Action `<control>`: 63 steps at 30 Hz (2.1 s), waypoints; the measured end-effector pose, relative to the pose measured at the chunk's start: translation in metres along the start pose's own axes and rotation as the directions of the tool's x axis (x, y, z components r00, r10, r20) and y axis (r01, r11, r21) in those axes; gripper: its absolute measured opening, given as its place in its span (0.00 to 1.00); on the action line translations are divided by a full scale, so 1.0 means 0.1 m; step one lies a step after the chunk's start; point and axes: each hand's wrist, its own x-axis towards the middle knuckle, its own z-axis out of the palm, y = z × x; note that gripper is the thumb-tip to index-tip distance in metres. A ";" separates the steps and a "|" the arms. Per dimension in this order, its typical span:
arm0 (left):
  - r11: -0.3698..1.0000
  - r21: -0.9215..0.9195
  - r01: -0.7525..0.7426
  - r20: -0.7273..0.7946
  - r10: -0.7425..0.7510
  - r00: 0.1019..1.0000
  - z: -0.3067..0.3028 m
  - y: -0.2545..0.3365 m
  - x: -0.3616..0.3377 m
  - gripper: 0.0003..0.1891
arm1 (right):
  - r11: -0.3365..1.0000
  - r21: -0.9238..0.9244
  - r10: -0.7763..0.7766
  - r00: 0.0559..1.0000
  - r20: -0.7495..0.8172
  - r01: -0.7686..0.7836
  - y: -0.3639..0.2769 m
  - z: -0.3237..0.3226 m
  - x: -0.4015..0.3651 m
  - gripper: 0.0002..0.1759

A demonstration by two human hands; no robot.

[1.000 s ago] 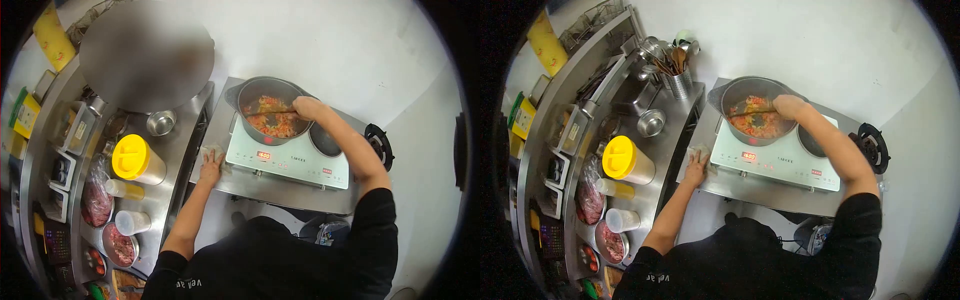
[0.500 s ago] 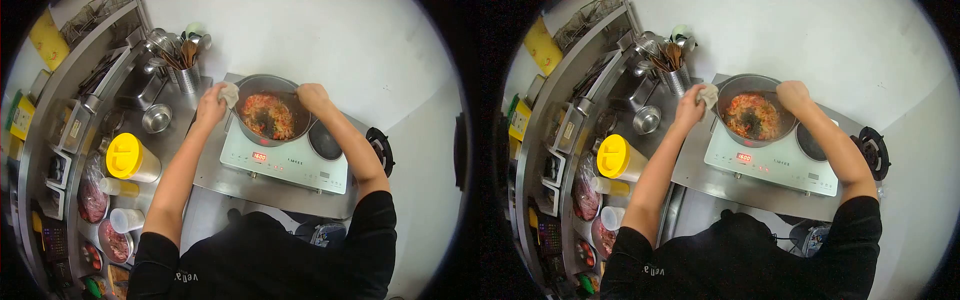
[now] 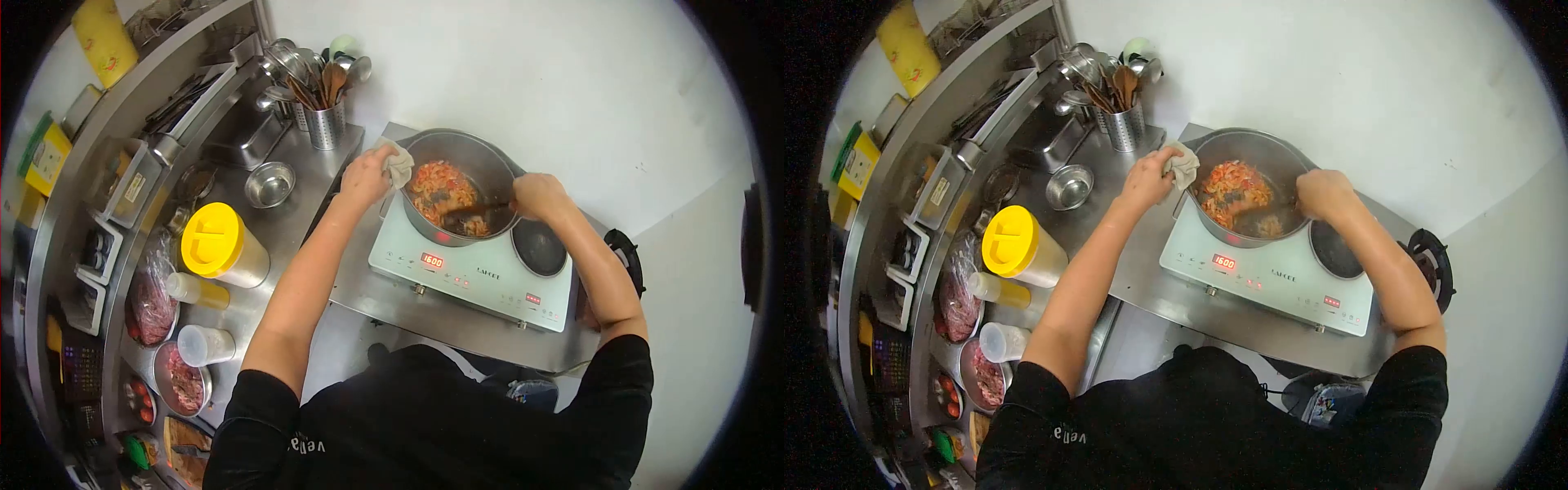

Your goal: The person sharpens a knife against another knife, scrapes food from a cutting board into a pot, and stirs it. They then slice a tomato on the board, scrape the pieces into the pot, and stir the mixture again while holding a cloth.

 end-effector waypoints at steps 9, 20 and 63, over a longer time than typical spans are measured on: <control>0.933 0.220 0.285 -0.019 -0.288 0.957 -0.09 -0.48 -0.95 0.20 | 0.985 0.170 0.002 0.987 -0.159 0.025 0.01 0.21 0.48 0.13; 0.950 0.047 0.308 0.148 -0.311 0.939 0.25 -0.78 -2.52 0.42 | 0.953 0.252 -0.166 0.986 -0.031 0.168 -0.17 -0.32 0.09 0.16; 0.581 -0.101 0.808 -0.870 -0.446 0.211 -4.27 -2.07 -8.23 0.15 | -0.132 -0.077 -0.912 -0.151 -0.380 0.988 -8.85 0.91 -3.59 0.27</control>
